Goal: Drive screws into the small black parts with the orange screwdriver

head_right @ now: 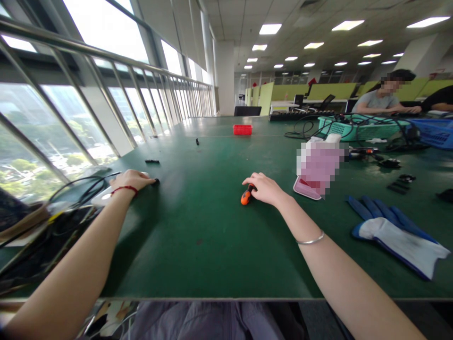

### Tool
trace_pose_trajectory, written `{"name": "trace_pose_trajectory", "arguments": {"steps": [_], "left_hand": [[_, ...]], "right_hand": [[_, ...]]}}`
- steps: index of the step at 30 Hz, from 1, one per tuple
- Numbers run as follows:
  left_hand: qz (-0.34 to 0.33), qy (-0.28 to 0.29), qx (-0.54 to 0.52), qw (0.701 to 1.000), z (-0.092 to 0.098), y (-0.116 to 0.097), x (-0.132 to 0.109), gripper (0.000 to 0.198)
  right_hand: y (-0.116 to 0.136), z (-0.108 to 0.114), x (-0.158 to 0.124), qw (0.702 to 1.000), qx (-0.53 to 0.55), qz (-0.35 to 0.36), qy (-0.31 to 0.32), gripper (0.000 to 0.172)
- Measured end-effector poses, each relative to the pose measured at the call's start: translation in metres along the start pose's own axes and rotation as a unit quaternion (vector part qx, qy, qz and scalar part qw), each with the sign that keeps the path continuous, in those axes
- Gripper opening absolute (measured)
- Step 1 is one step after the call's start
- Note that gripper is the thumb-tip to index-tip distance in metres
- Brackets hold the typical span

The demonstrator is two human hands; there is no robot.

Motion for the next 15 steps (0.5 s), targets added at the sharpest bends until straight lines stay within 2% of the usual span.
{"name": "trace_pose_trajectory", "arguments": {"steps": [12, 15], "left_hand": [[-0.022, -0.002, 0.027, 0.999, -0.0007, -0.0022, -0.0007, 0.047], [-0.018, -0.019, 0.029, 0.999, -0.0026, -0.0030, -0.0018, 0.045]], "right_hand": [[0.0002, 0.0017, -0.0013, 1.000, -0.002, 0.008, -0.006, 0.041], [0.0058, 0.0071, -0.0036, 1.000, -0.022, 0.008, -0.003, 0.042]]}}
Point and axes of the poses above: each hand's wrist, its own x-axis towards the middle knuckle, its own z-axis out of the back of the hand, y = z × x, the point moved 1 cm from there along x, towards the middle knuckle, and after that the axes turned 7 degrees about z, right-handed, at the moved point
